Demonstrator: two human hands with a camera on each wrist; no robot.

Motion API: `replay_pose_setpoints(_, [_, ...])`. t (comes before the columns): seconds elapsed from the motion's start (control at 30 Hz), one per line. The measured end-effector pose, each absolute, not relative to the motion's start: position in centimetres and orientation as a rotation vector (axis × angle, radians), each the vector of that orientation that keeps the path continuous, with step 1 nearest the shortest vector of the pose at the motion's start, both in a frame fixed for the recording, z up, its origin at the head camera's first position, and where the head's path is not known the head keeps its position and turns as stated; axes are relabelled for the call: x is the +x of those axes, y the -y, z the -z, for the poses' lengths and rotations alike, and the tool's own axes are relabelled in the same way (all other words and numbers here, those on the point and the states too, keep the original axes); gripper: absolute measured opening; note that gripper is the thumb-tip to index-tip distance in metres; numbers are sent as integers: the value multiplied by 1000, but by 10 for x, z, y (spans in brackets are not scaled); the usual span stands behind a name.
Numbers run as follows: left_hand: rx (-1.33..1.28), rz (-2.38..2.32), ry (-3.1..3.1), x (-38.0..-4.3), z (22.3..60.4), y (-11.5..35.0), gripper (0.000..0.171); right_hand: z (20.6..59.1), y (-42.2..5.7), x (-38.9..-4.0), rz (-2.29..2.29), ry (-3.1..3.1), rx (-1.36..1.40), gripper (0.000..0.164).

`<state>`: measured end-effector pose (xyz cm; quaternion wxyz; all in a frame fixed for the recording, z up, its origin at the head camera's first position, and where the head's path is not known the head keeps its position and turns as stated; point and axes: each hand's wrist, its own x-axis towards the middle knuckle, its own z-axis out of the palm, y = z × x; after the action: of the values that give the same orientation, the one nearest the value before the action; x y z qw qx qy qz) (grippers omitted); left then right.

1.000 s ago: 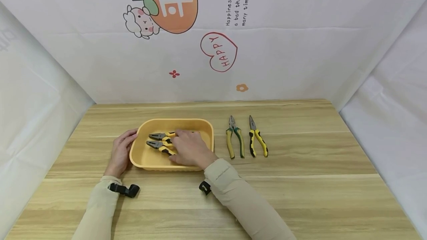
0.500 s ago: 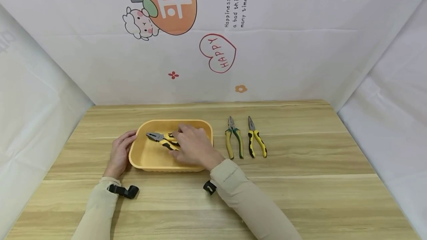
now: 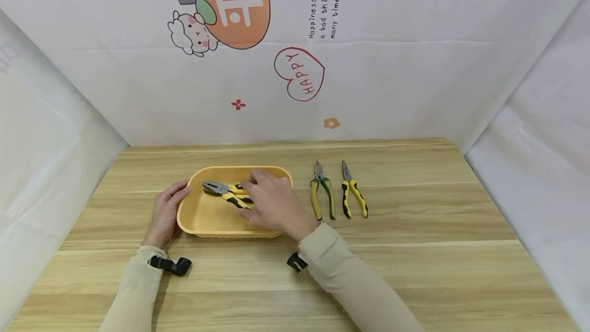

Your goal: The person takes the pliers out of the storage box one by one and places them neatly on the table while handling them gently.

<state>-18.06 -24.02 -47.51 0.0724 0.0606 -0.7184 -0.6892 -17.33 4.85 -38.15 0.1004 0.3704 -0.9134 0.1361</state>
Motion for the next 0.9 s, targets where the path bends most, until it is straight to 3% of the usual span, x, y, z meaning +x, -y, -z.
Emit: replay_pose_setpoints(0.9, [165, 2062, 2128, -179, 474, 237, 32, 372, -79, -163, -397, 2693, 1029, 52])
